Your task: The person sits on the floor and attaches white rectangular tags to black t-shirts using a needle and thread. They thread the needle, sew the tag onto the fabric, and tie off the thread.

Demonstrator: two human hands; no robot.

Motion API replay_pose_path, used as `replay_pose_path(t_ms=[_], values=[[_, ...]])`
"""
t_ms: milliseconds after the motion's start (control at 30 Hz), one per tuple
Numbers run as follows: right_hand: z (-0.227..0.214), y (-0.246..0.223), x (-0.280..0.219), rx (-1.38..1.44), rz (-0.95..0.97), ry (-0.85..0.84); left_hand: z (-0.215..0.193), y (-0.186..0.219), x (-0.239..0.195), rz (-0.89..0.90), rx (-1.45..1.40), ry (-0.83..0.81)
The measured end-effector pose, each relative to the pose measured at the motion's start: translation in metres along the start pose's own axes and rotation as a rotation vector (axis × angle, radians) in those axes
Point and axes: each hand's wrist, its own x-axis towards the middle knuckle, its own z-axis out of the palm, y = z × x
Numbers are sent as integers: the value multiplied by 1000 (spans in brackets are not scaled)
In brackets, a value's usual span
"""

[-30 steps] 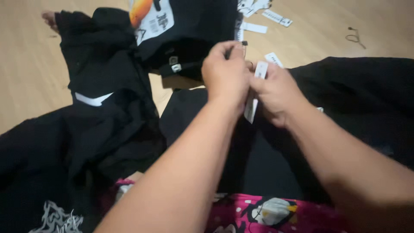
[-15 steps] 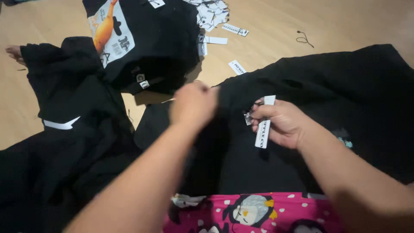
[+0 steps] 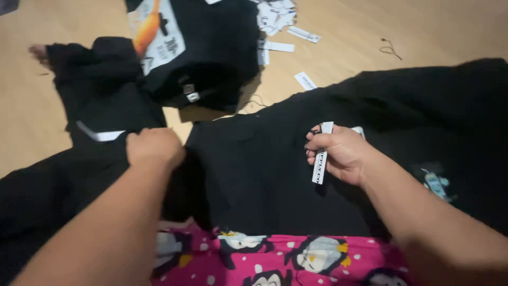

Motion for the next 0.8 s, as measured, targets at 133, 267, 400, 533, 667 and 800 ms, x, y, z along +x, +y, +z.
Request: replay_pose_path(t_ms=[133,267,400,533,667,800], values=[[55,7,7,-50,9,-122,15,4,4,71,-29,80],[129,20,10,-134,15,-232,-1,-12,3,77,-49,230],[195,37,13,-194,-9,-304,-14,-49,-7,-155,-221,82],[235,46,9,-214,-37,-365,-13,-58,-11,-184,-312,98],[245,48,7,-240,-41,-368,-15,-71,-7,-206,-443,81],[239,43,6,-269,-38,-332,-17,-94,-7,-179,-542,83]])
